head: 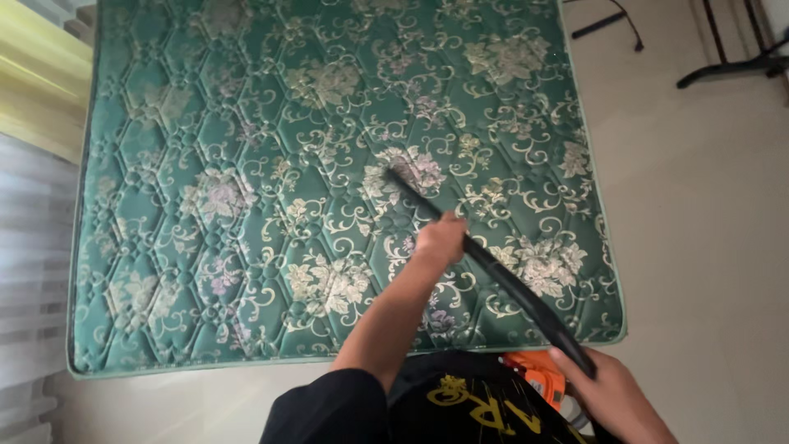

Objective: The person vacuums the surface of a mattress using a vacuum cleaner wand.

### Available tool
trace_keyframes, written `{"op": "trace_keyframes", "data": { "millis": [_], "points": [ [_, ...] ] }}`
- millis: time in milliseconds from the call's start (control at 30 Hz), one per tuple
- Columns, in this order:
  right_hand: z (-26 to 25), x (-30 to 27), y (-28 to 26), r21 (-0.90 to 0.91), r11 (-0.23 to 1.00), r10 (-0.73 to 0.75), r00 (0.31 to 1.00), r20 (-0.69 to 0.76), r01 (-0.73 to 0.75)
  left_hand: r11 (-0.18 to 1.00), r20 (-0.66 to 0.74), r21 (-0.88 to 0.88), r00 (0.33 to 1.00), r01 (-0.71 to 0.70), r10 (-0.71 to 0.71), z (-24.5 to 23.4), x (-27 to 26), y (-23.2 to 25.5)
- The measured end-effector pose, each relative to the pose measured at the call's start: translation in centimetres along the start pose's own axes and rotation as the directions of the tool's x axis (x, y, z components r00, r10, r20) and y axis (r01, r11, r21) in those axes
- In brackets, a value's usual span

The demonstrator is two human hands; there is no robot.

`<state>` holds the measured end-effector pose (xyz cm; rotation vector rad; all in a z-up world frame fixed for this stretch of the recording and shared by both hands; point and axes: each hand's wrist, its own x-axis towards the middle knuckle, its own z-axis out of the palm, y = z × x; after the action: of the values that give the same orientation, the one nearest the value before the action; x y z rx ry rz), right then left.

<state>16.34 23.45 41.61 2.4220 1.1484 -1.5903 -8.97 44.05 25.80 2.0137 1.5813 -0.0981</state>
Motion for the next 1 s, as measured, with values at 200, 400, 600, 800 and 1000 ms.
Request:
{"op": "trace_keyframes", "data": {
  "millis": [200,400,600,800,1000],
  "points": [
    [3.7,-2.2,-0.5,0.012,1.0,0.002,0.996,-0.091,-0.001,0.994,-0.079,-0.043,0.992,-0.105,0.102,1.0,0.2,-0.2],
    [6.4,0.3,-4.4,-0.093,0.991,-0.087,0.992,0.088,0.095,0.996,-0.166,-0.075,0.986,-0.048,0.035,-0.3,-1.7,-8.4],
    [8.1,-0.1,-8.9,-0.118,0.98,-0.12,0.952,0.28,0.158,0.988,-0.105,-0.028,0.983,0.15,-0.152,-3.1,-8.7,-14.7],
    [9.9,-1.0,-11.6,-0.114,0.967,-0.175,0.918,0.356,0.228,0.958,-0.011,0.034,0.958,0.286,-0.286,-1.4,-13.1,-20.5],
    [10.7,-2.0,-11.7,-0.192,0.948,-0.23,0.963,0.143,0.255,0.953,-0.185,0.024,0.938,0.302,-0.293,-0.6,-8.6,-26.2]
  ]
}}
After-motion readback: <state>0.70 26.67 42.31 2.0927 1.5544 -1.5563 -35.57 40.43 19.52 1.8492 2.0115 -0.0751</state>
